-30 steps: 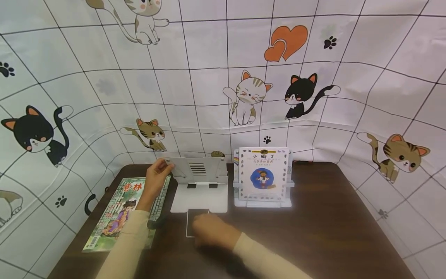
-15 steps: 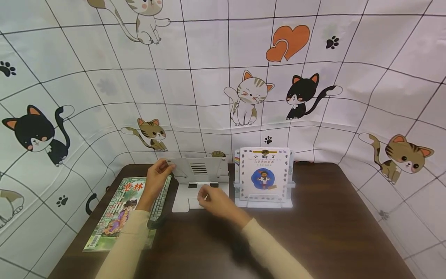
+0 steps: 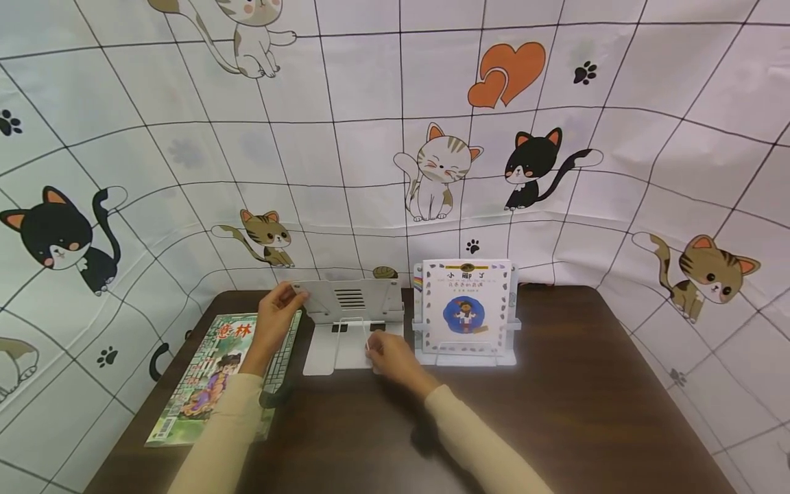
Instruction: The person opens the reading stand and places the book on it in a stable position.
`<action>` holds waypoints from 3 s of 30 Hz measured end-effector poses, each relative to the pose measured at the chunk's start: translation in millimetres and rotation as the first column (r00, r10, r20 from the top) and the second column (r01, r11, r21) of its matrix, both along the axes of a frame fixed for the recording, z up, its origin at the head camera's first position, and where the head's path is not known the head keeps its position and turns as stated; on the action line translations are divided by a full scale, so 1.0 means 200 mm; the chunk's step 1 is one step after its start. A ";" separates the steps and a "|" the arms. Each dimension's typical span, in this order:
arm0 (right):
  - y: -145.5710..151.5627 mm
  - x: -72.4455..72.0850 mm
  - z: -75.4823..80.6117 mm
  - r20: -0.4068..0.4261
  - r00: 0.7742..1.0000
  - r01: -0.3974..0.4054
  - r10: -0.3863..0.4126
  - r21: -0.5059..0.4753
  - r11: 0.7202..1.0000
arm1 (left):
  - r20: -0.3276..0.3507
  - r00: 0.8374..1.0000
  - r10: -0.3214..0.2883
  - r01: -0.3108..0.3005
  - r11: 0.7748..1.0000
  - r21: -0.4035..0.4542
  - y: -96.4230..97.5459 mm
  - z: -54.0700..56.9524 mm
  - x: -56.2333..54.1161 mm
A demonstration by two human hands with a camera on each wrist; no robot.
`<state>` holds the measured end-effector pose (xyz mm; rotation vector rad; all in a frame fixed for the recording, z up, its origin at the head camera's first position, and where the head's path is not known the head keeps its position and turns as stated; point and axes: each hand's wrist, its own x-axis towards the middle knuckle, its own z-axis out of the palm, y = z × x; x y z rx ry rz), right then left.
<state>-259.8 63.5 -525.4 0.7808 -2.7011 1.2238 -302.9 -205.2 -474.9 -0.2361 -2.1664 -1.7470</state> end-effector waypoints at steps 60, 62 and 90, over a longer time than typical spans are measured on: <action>0.16 0.05 0.40 -0.461 0.815 0.219 -0.351 -0.317 0.923 | -0.012 1.000 -0.004 0.005 0.993 0.117 -0.02 -0.13 0.10; 0.16 0.03 0.39 -0.480 0.809 0.208 -0.339 -0.305 0.929 | -0.008 1.000 -0.001 0.002 0.993 0.117 -0.02 -0.13 0.10; 0.05 -0.35 0.40 -0.445 0.842 0.210 -0.305 -0.249 0.945 | -0.185 0.977 -0.104 0.080 0.988 -0.133 0.05 -0.09 0.41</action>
